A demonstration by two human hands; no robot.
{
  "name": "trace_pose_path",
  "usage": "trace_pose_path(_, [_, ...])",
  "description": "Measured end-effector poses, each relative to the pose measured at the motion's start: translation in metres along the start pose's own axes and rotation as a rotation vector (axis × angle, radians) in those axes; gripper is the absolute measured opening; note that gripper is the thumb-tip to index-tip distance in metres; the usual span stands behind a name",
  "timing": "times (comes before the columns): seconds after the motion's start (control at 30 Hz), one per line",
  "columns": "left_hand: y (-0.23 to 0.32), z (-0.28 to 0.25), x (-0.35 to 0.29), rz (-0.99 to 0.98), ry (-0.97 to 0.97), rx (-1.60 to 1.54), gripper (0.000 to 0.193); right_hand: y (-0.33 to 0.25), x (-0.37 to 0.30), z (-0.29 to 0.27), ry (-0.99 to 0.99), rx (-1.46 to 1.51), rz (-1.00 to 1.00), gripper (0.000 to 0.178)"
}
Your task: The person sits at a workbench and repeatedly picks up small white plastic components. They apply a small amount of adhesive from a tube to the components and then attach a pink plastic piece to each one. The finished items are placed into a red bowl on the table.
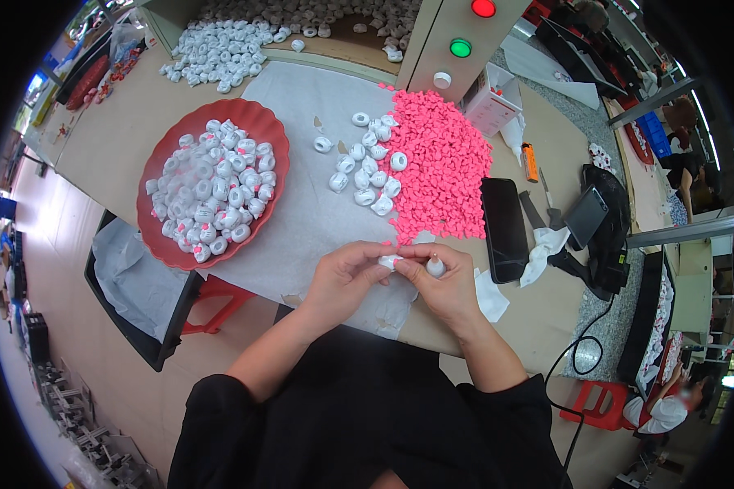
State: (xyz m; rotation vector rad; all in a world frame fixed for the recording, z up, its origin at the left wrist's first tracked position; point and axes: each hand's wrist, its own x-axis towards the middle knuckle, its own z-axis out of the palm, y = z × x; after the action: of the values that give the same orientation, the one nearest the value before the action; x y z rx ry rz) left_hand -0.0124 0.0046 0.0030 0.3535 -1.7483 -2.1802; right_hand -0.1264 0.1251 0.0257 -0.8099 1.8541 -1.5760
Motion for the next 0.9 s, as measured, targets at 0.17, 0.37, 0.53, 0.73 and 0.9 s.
trace_pose_path(0.17, [0.001, 0.002, 0.002, -0.004, 0.038, -0.164, 0.024, -0.002, 0.003, 0.003, 0.006, -0.026, -0.156, 0.014])
trace_pose_path(0.37, [0.003, 0.002, 0.002, -0.031, 0.08, -0.213, 0.022, 0.001, 0.002, 0.002, -0.044, -0.073, -0.223, 0.012])
trace_pose_path(0.53, [-0.001, 0.003, 0.002, -0.038, 0.112, -0.236, 0.021, 0.002, 0.002, 0.005, -0.014, -0.212, -0.421, 0.014])
trace_pose_path(0.73, [-0.004, 0.004, 0.003, -0.052, 0.14, -0.25, 0.02, 0.007, 0.001, 0.009, 0.035, -0.227, -0.481, 0.013])
trace_pose_path(0.9, [-0.005, 0.004, 0.004, -0.069, 0.145, -0.241, 0.019, 0.009, 0.001, 0.009, 0.043, -0.232, -0.485, 0.014])
